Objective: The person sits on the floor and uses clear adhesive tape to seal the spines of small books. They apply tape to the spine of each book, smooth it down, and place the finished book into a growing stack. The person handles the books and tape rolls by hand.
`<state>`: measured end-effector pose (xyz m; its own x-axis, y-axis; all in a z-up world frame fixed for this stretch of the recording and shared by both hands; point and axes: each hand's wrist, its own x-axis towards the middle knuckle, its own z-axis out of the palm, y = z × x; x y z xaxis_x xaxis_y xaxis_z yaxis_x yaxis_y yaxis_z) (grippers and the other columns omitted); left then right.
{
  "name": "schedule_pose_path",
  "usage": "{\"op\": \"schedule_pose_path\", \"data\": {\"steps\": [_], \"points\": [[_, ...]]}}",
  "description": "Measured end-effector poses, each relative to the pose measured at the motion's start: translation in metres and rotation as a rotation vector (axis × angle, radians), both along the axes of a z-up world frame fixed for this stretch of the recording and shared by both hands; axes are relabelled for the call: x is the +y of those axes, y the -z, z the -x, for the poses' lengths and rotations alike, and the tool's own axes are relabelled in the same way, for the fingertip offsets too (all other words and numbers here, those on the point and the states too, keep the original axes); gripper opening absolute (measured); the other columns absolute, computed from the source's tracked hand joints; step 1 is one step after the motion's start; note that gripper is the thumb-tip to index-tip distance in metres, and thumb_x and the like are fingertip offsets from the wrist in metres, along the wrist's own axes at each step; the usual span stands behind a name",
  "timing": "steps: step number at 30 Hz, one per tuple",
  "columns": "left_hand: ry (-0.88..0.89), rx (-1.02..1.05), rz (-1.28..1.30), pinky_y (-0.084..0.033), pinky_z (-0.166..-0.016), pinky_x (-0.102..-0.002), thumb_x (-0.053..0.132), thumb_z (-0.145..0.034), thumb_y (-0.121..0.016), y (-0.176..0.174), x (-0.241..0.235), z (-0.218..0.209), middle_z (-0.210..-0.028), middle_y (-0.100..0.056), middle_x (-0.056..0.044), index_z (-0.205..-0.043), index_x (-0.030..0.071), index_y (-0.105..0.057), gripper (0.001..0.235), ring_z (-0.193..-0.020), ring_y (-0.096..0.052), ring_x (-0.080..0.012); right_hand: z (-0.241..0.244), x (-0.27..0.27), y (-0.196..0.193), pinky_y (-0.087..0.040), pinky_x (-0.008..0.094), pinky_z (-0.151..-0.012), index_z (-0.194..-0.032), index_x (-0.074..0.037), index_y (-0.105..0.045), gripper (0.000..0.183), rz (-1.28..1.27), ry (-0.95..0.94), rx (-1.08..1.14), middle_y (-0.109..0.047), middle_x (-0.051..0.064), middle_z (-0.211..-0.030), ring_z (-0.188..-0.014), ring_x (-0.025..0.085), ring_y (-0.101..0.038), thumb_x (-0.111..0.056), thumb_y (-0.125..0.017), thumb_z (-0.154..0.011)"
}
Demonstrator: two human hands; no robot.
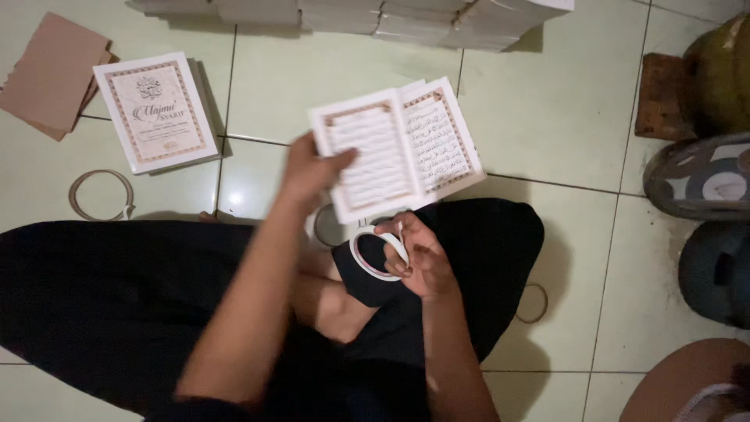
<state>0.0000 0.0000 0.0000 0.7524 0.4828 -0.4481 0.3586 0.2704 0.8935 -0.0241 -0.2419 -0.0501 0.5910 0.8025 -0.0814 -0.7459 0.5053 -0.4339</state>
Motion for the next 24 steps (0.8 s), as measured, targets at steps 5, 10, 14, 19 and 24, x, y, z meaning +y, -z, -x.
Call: {"op": "schedule_pose_path", "data": {"steps": [5,10,14,19,24], "points": [[-0.101,0.041,0.006,-0.055,-0.056,-0.028,0.007,-0.082,-0.083,0.026,0.084,0.038,-0.083,-0.067,-0.009,-0.115,0.002,-0.068,0.037,-0.065,-0.065,-0.0173,-0.002,0.004,0.002,-0.042,0.016,-0.043,-0.126,-0.005,-0.049,0.050,-0.001,0.018,0.005,-0.058,0.029,-0.136,-0.060,0.015,-0.057,-0.014,-0.076,-0.084],[-0.091,0.158,-0.301,-0.056,-0.075,-0.051,0.014,-0.084,-0.082,0.093,0.131,0.060,-0.104,-0.073,-0.025,-0.122,-0.001,-0.068,0.043,-0.096,-0.073,-0.0409,-0.009,0.008,0.011,-0.045,0.017,-0.044,-0.122,-0.006,-0.050,0.045,0.012,-0.018,0.001,-0.058,0.028,-0.137,-0.061,0.016,-0.059,-0.011,-0.074,-0.085],[0.245,0.544,-0.527,-0.051,-0.102,-0.057,0.058,-0.077,-0.087,0.061,0.132,0.055,-0.125,-0.064,-0.033,-0.139,-0.006,-0.045,0.098,-0.121,-0.063,-0.0472,-0.008,0.008,0.004,-0.039,0.016,-0.039,-0.123,-0.011,-0.052,0.039,0.163,0.023,0.006,-0.059,0.025,-0.139,-0.057,0.015,-0.057,-0.015,-0.071,-0.089],[0.504,0.528,-0.671,-0.055,-0.091,-0.063,0.057,-0.088,-0.077,-0.061,0.118,0.072,-0.117,-0.062,-0.046,-0.139,-0.020,-0.050,0.095,-0.109,-0.065,-0.0584,-0.004,0.031,-0.012,-0.038,0.018,-0.035,-0.121,-0.006,-0.051,0.043,0.280,0.041,-0.054,-0.058,0.030,-0.138,-0.054,0.016,-0.058,-0.009,-0.074,-0.085],[0.583,-0.246,-0.372,-0.061,-0.078,-0.042,0.012,-0.084,-0.078,-0.107,0.072,0.079,-0.085,-0.074,-0.021,-0.118,0.003,-0.075,0.036,-0.082,-0.071,-0.0283,0.013,0.089,-0.023,-0.036,0.014,-0.037,-0.131,-0.005,-0.049,0.044,0.492,-0.022,-0.298,-0.056,0.015,-0.134,-0.053,0.007,-0.045,0.006,-0.062,-0.090]]}}
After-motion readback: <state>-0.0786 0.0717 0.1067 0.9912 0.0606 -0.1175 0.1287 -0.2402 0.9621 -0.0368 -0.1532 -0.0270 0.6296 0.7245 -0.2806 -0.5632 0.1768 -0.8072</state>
